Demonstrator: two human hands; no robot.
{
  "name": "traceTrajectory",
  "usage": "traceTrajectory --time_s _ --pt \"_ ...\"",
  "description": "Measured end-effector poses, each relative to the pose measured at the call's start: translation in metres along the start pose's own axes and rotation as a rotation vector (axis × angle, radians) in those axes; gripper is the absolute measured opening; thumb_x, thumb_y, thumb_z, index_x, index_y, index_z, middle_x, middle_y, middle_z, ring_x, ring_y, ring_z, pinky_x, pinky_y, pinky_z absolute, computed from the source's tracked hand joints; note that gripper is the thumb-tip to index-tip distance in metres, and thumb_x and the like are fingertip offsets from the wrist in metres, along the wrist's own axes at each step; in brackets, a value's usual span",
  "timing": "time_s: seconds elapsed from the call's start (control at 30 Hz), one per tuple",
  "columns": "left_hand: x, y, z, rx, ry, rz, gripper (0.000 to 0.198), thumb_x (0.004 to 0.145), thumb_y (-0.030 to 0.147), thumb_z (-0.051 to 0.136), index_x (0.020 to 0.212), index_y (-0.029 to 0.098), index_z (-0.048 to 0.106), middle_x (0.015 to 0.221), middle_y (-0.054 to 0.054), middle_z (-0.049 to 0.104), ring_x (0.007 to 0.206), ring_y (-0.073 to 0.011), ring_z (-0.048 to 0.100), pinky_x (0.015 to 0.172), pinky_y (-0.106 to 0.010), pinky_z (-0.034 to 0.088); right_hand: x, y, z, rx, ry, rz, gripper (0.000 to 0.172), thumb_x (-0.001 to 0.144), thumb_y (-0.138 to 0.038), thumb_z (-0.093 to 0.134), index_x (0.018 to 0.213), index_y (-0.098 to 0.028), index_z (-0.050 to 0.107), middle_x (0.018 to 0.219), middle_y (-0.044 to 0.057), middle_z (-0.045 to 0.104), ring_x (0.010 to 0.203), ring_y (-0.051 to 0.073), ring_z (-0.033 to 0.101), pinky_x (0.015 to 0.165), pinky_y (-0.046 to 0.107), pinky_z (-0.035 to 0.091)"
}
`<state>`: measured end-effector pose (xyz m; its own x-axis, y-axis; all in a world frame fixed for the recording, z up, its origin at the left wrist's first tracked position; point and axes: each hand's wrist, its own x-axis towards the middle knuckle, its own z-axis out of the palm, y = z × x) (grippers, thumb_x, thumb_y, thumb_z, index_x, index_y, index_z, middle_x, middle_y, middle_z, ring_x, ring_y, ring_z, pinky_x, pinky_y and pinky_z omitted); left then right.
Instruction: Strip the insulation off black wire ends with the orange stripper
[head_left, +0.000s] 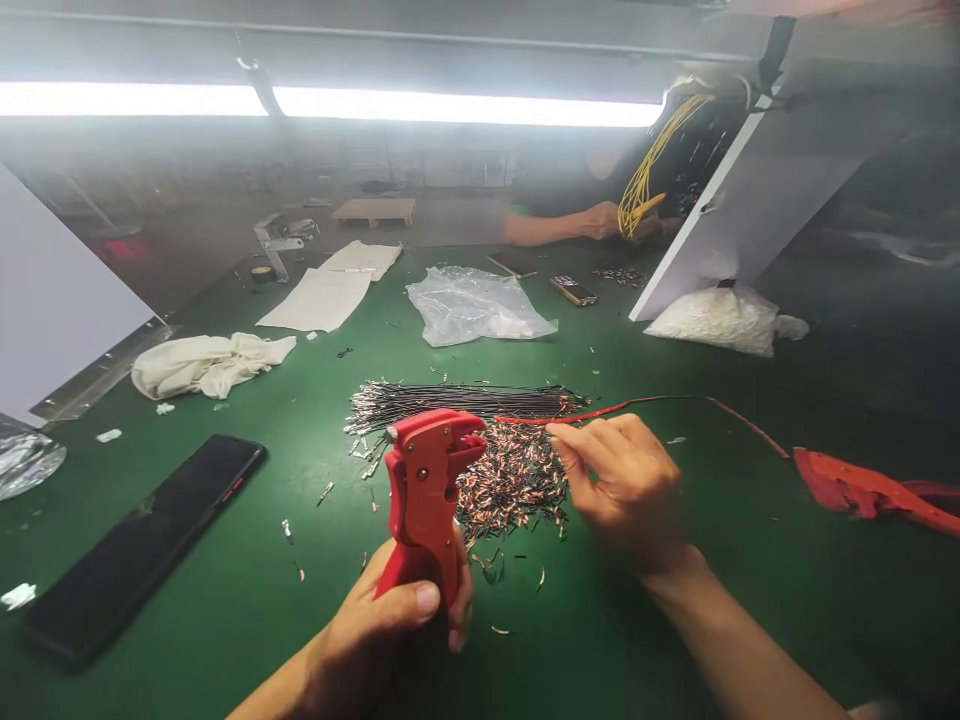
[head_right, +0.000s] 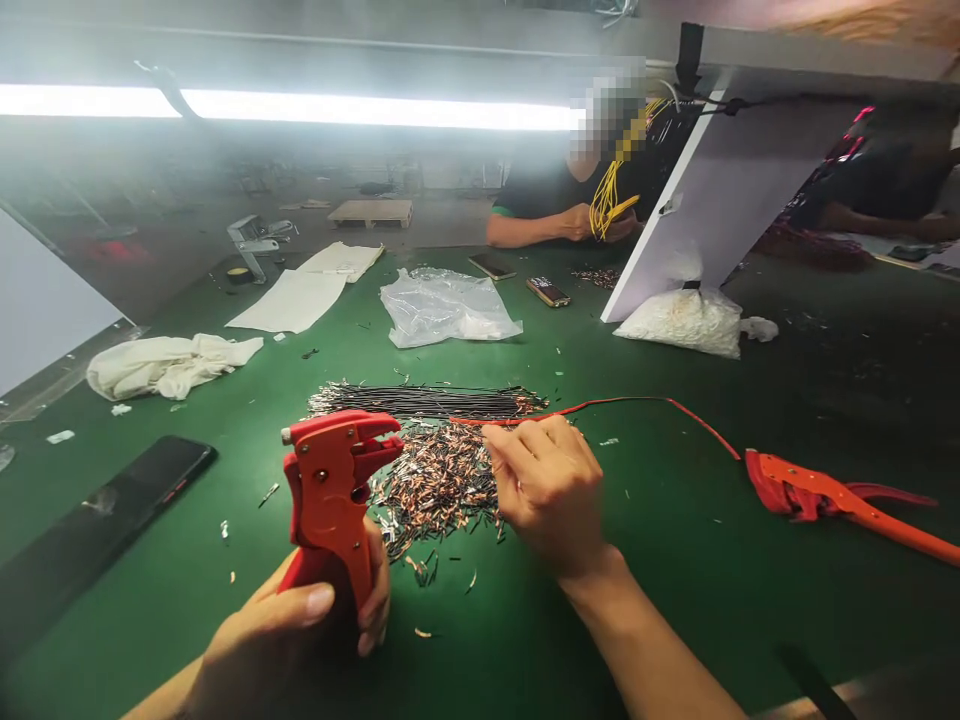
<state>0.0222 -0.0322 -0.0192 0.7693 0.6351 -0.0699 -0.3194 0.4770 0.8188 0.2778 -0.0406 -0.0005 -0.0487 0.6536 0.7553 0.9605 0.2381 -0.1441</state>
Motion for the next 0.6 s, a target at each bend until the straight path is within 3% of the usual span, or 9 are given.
traceTrajectory --time_s 0.13,0.2,0.43,0.53,0.6 --pt "0.000 0.000 -0.003 0.005 -0.011 0.004 0.030 0.080 0.037 0.059 0.098 0.013 0.057 0.077 -0.005 0.057 0.068 -0.0156 0.054 0.065 -0.029 0.042 -0.002 -0.006 0.006 0.007 -0.091 0.010 0.013 0.088 -0.021 0.064 0.097 -0.024 0.073 0.093 0.005 0.072 0.094 0.026 0.056 0.084 0.040 0.036" --pt "0.000 0.001 -0.004 0.009 0.019 0.007 0.028 0.081 0.037 0.056 0.096 0.013 0.057 0.078 -0.005 0.058 0.069 -0.0166 0.055 0.067 -0.031 0.042 -0.003 -0.009 0.008 0.031 -0.120 0.016 0.016 0.089 -0.022 0.063 0.102 -0.024 0.072 0.097 0.006 0.071 0.098 0.026 0.056 0.087 0.041 0.035" --pt "0.001 0.000 -0.008 -0.026 -0.017 -0.032 0.029 0.082 0.037 0.053 0.095 0.012 0.059 0.076 -0.006 0.057 0.069 -0.0166 0.053 0.065 -0.030 0.042 0.000 -0.016 0.009 0.166 -0.119 -0.032 0.014 0.091 -0.013 0.058 0.096 -0.021 0.068 0.075 0.001 0.070 0.080 0.021 0.057 0.082 0.038 0.034" --pt "0.001 0.001 -0.008 -0.012 -0.019 -0.036 0.028 0.082 0.038 0.053 0.090 0.012 0.059 0.076 -0.006 0.057 0.069 -0.0164 0.052 0.066 -0.030 0.041 0.006 -0.026 -0.002 0.263 -0.082 -0.032 0.018 0.090 -0.010 0.057 0.099 -0.023 0.066 0.072 0.000 0.068 0.076 0.020 0.057 0.078 0.038 0.036" --pt "0.002 0.004 -0.007 0.023 -0.010 -0.048 0.027 0.082 0.038 0.053 0.084 0.011 0.059 0.075 -0.006 0.056 0.069 -0.0164 0.052 0.066 -0.031 0.041 0.005 -0.037 -0.016 0.452 -0.075 -0.033 0.026 0.091 -0.009 0.054 0.110 -0.025 0.061 0.072 -0.001 0.065 0.072 0.019 0.056 0.075 0.038 0.040"
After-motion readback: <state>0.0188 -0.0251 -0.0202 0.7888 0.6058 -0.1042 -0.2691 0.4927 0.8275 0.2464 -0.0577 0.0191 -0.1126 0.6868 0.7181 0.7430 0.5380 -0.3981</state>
